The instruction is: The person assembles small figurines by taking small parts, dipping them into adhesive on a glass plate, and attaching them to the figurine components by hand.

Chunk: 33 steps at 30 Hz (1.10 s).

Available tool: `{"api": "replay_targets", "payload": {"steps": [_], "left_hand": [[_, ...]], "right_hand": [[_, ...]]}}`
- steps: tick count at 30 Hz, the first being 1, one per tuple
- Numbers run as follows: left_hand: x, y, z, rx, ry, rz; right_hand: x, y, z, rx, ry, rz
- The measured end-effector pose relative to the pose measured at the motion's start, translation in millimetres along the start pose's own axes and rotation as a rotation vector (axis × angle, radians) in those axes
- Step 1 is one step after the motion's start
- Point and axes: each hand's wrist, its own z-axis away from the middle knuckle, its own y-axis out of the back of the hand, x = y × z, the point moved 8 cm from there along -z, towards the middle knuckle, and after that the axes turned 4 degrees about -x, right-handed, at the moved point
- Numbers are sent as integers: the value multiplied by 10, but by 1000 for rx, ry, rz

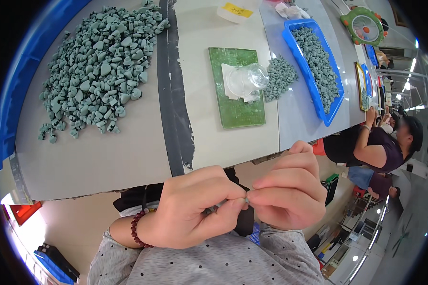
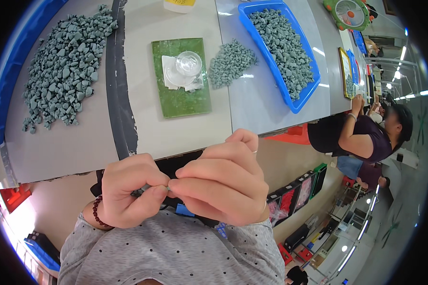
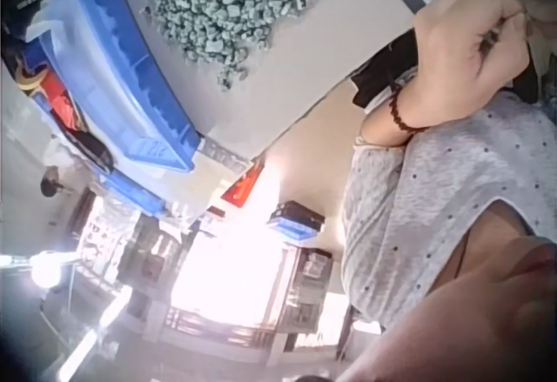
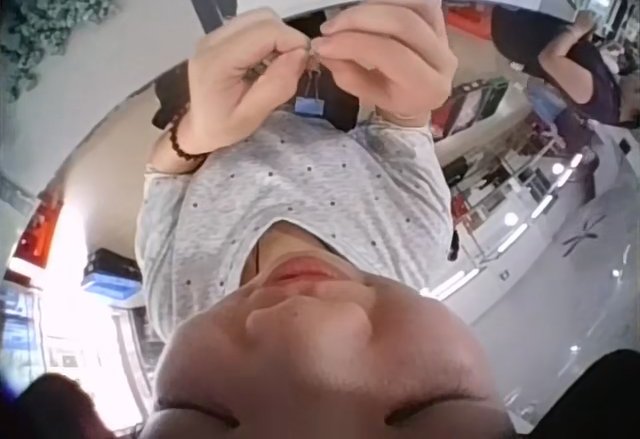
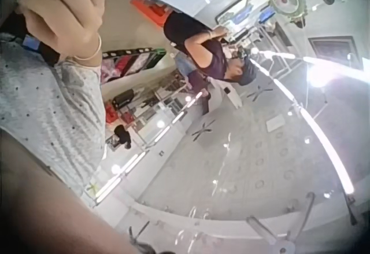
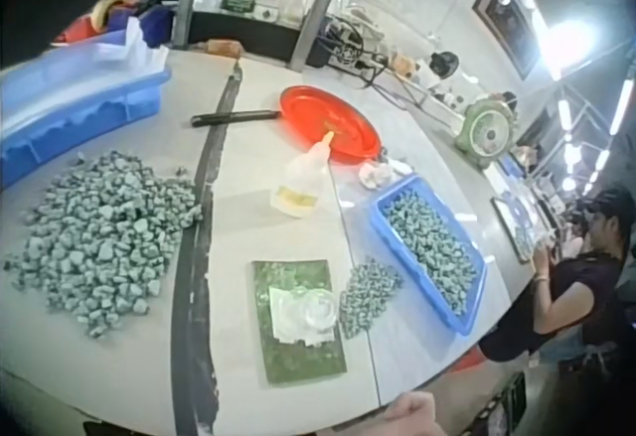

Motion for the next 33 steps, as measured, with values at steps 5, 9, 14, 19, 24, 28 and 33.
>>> {"api": "replay_targets", "payload": {"steps": [5, 9, 14, 19, 24, 28, 33], "left_hand": [[-15, 21, 23, 8, 20, -41], [-27, 35, -6, 27, 2, 28], [-245, -43, 85, -105, 336, 894], [-207, 69, 14, 41, 211, 559], [-12, 154, -38, 114, -19, 13], [97, 79, -45, 85, -178, -243], [237, 82, 7, 69, -235, -381]], "right_hand": [[-59, -17, -20, -96, 105, 96], [-67, 44, -116, -59, 145, 116], [235, 167, -355, 178, 303, 565], [172, 57, -415, 65, 346, 518], [-194, -31, -39, 98, 411, 345], [-213, -21, 41, 131, 340, 321], [-100, 2, -84, -22, 212, 115]]}}
